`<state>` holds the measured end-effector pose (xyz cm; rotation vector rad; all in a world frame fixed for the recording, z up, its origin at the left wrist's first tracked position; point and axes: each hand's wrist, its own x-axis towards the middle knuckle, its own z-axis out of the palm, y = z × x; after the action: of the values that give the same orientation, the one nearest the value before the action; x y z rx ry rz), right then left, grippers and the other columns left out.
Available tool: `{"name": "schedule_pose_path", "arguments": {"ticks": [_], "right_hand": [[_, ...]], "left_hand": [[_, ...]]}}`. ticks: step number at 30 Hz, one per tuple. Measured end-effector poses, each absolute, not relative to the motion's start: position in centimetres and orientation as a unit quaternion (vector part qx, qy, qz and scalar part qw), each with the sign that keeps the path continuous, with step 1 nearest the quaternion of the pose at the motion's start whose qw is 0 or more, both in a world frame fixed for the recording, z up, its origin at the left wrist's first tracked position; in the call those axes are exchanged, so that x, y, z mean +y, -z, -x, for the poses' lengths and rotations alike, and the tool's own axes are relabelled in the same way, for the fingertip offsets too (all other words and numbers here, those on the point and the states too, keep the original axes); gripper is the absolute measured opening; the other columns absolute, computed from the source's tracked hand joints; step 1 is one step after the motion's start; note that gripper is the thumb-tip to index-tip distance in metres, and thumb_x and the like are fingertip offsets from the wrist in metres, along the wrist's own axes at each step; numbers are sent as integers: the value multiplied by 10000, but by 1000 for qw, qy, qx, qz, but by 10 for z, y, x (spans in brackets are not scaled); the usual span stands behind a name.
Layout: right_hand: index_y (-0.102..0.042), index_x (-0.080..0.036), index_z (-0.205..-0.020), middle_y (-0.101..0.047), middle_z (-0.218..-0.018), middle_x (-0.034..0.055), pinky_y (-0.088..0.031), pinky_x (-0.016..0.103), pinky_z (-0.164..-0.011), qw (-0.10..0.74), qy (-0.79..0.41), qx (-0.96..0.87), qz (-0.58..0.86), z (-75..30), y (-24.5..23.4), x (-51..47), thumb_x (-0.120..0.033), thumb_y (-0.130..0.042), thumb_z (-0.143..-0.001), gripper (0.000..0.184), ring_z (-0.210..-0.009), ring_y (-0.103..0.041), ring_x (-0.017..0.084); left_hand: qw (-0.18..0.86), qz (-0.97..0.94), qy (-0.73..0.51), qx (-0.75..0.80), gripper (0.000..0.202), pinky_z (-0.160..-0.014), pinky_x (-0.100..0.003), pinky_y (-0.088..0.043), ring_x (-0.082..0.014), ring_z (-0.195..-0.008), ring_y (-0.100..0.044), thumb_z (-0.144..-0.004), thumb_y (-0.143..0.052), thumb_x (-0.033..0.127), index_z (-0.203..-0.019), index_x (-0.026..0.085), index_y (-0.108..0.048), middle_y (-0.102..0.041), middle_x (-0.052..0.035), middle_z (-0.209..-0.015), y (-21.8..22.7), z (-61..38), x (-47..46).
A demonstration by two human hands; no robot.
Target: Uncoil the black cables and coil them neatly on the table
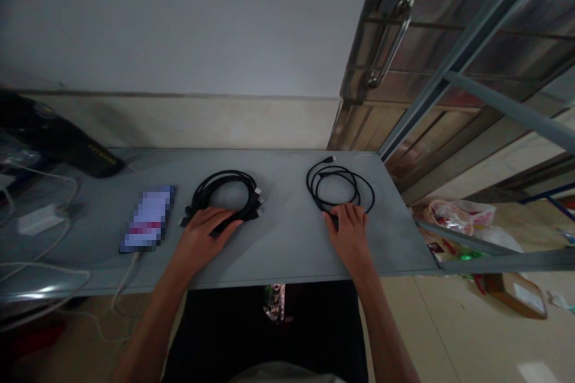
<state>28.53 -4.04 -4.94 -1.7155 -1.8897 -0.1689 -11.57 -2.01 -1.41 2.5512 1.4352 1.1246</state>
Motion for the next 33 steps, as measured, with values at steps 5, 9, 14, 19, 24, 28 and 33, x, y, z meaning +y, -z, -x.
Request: {"name": "schedule_pose_path", "arguments": {"ticks": [5, 9, 14, 19, 24, 28, 33], "right_hand": [[-620, -246, -984, -731, -966, 80, -427, 432, -963, 270, 66, -726, 629, -284, 48, -41, -549, -547, -1176, 365, -1007, -618, 306], [-621, -245, -982, -725, -906, 74, -450, 408, -890, 270, 71, -737, 615, -284, 48, -41, -543, -547, -1180, 365, -926, -665, 290], [-657, -237, -1000, -756, -890, 86, -498, 384, -831, 277, 60, -736, 615, -282, 45, -43, -574, -500, -1197, 421, -843, -721, 274], [-722, -219, -1012, -796, -857, 102, -513, 364, -741, 261, 70, -737, 620, -278, 44, -49, -604, -421, -1212, 528, -745, -749, 262], [-750, -215, -1073, -832, -883, 94, -566, 322, -703, 316, 34, -735, 599, -255, 42, -82, -554, -444, -1218, 479, -739, -807, 237], [-749, -236, -1193, -870, -1068, 101, -659, 313, -779, 377, -59, -732, 564, -232, 24, -141, -414, -557, -1190, 262, -912, -863, 242], [-780, -282, -1211, -880, -1102, 90, -722, 340, -848, 439, -159, -664, 584, -221, -13, -209, -395, -677, -1122, 178, -967, -874, 271]], "left_hand": [[15, -812, -360, 459, 223, -962, -475, -603, -300, -1034, -807, -1119, -734, 413, -1169, 212, -817, -850, -90, -1117, 16, 117, -18], [14, -815, -357, 456, 240, -963, -490, -607, -295, -1029, -804, -1128, -720, 431, -1183, 213, -804, -846, -87, -1122, 16, 118, -18], [12, -808, -369, 459, 257, -958, -491, -622, -299, -1029, -807, -1130, -709, 455, -1158, 219, -807, -848, -89, -1108, 16, 117, -20], [5, -808, -371, 458, 283, -953, -487, -634, -301, -1019, -806, -1134, -693, 478, -1147, 220, -811, -847, -97, -1089, 18, 117, -20], [-25, -810, -387, 441, 210, -1036, -517, -629, -311, -1129, -773, -1124, -721, 386, -1240, 224, -788, -815, -119, -1223, 12, 119, -23], [-21, -788, -418, 452, 470, -1171, -579, -578, -354, -1362, -672, -1091, -768, 324, -1547, 295, -657, -710, -144, -1467, 2, 99, -56], [106, -815, -397, 409, 807, -1285, -632, -504, -398, -1597, -505, -1076, -791, 359, -1775, 337, -388, -522, -189, -1728, 8, 36, -112]]}}
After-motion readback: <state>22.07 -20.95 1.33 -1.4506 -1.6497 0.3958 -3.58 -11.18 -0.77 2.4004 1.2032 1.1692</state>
